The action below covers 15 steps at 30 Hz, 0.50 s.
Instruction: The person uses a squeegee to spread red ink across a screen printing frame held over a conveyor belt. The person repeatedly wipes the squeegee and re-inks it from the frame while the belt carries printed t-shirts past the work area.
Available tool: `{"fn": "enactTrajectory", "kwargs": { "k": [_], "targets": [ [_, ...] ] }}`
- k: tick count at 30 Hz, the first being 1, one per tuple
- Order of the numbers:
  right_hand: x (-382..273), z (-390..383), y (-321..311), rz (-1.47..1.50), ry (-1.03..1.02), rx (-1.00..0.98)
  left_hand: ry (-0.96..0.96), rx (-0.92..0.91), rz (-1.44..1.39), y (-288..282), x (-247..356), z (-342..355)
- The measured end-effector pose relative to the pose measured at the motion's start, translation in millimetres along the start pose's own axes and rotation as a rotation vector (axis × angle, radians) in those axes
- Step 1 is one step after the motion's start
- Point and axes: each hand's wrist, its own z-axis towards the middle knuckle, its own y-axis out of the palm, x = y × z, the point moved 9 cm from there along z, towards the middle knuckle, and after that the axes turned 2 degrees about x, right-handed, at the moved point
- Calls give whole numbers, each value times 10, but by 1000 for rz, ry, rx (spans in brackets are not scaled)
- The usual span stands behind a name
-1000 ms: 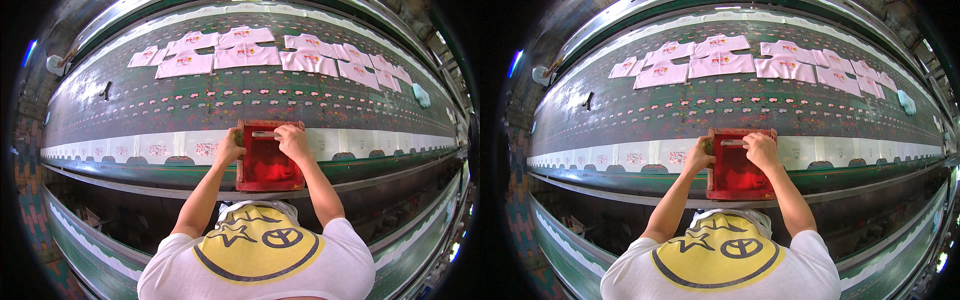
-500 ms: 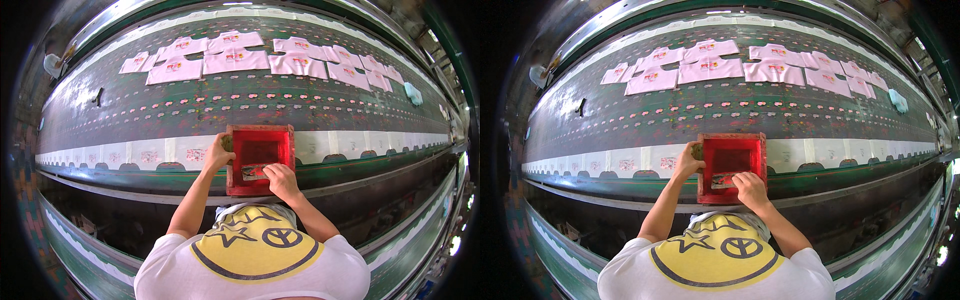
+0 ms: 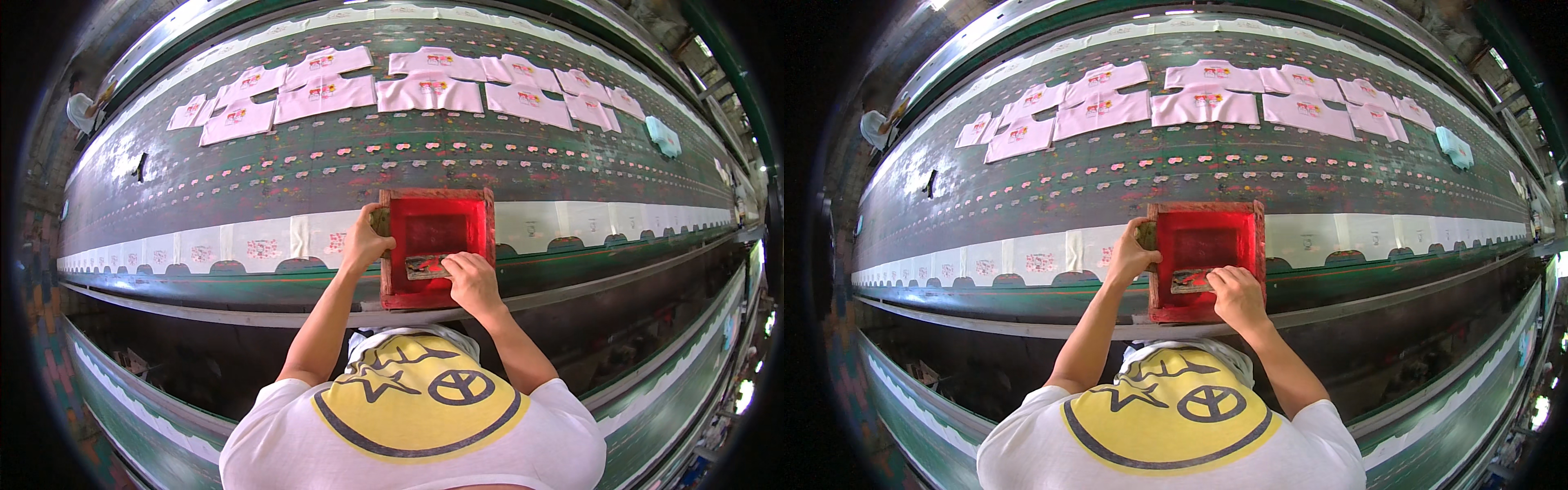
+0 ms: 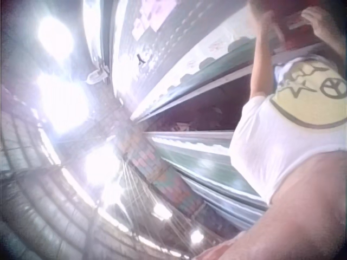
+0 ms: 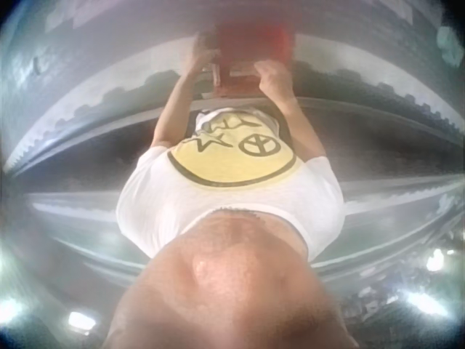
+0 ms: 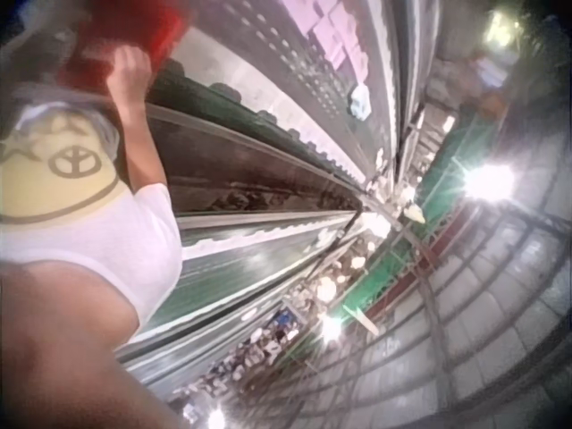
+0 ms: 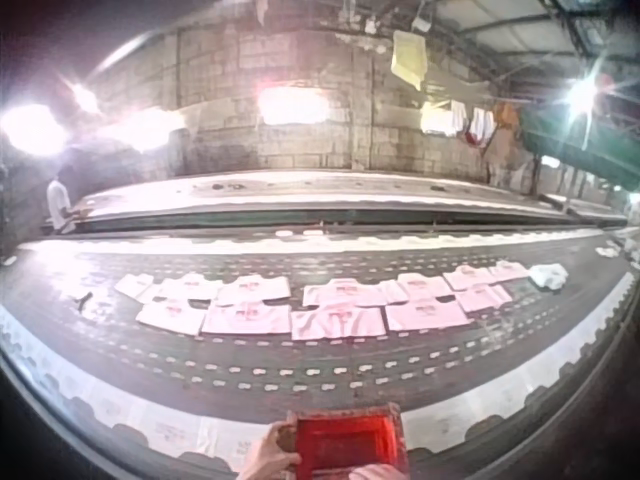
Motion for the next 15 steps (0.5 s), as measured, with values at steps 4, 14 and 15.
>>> {"fn": "enactTrajectory", "kwargs": {
  "k": [4,14,15],
  "targets": [
    [245,-153,-91,42,-10,0,-34,-8,-60,330,-72,56],
    [390,-229,-56,82,-35,-6,-80,15,96,361,39,34],
    [392,-227,-56,89,-27,-16,-92,2,89,371,34,34]
  ]
}}
